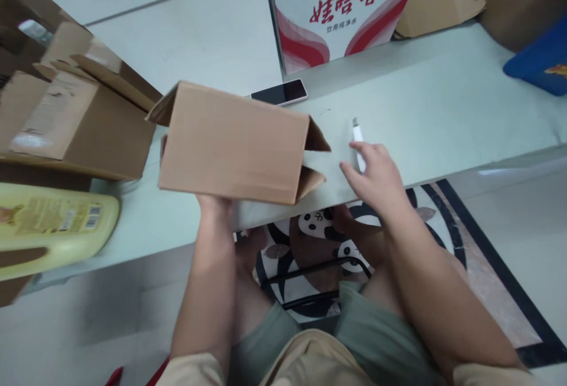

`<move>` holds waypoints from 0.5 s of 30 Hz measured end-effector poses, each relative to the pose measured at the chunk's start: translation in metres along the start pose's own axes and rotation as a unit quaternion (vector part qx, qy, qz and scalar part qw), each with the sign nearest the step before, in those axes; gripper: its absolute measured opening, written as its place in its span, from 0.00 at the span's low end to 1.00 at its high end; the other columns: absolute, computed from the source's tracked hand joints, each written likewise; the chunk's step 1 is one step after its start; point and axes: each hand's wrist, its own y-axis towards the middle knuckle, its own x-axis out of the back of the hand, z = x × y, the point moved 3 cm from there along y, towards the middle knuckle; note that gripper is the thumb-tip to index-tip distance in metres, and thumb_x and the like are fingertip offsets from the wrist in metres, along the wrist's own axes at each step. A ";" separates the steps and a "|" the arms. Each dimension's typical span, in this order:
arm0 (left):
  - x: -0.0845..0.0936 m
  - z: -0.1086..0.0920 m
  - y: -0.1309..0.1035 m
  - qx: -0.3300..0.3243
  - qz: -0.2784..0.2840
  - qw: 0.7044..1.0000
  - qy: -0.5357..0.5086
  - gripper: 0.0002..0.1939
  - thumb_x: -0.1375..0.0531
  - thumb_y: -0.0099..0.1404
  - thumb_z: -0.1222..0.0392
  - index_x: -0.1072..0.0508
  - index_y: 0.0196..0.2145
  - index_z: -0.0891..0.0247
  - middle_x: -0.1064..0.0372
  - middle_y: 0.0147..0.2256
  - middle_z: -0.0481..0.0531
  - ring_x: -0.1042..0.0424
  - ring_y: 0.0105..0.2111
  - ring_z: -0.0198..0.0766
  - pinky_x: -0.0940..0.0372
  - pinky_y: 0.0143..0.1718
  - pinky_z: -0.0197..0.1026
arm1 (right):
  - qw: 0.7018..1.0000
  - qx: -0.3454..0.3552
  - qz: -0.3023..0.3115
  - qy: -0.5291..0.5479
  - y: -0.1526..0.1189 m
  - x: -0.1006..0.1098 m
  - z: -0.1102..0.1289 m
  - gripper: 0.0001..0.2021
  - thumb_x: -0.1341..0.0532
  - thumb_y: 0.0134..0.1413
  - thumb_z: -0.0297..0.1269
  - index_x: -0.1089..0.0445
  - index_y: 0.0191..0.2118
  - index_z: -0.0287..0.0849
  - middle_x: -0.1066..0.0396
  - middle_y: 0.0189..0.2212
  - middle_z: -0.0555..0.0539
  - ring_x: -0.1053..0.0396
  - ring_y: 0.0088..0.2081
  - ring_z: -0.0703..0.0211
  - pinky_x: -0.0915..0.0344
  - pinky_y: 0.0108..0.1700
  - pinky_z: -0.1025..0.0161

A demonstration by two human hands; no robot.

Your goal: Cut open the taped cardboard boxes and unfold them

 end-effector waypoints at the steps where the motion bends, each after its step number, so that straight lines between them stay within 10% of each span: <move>1: -0.001 0.000 0.001 0.013 -0.028 0.999 -0.014 0.23 0.37 0.58 0.35 0.24 0.38 0.58 0.24 0.43 0.55 0.27 0.49 0.46 0.27 0.46 0.43 | 0.999 -0.028 0.039 -0.018 0.001 -0.008 -0.004 0.28 0.37 0.59 0.45 0.29 0.62 0.37 0.29 0.54 0.29 0.26 0.53 0.31 0.30 0.57 0.30; 7: -0.015 0.006 -0.006 0.135 -0.004 0.991 0.004 0.19 0.34 0.52 0.42 0.24 0.36 0.58 0.25 0.40 0.53 0.27 0.41 0.43 0.29 0.32 0.37 | 0.981 0.081 0.055 0.166 -0.006 -0.013 0.012 0.20 0.44 0.64 0.49 0.24 0.53 0.45 0.28 0.59 0.36 0.32 0.64 0.37 0.38 0.67 0.34; 15: -0.023 0.019 -0.020 0.202 0.091 0.974 0.051 0.16 0.40 0.61 0.46 0.22 0.40 0.56 0.24 0.47 0.55 0.26 0.47 0.44 0.29 0.34 0.36 | 0.939 0.149 0.020 0.308 -0.010 -0.021 0.016 0.34 0.35 0.59 0.49 0.48 0.66 0.51 0.36 0.65 0.38 0.37 0.68 0.44 0.37 0.68 0.42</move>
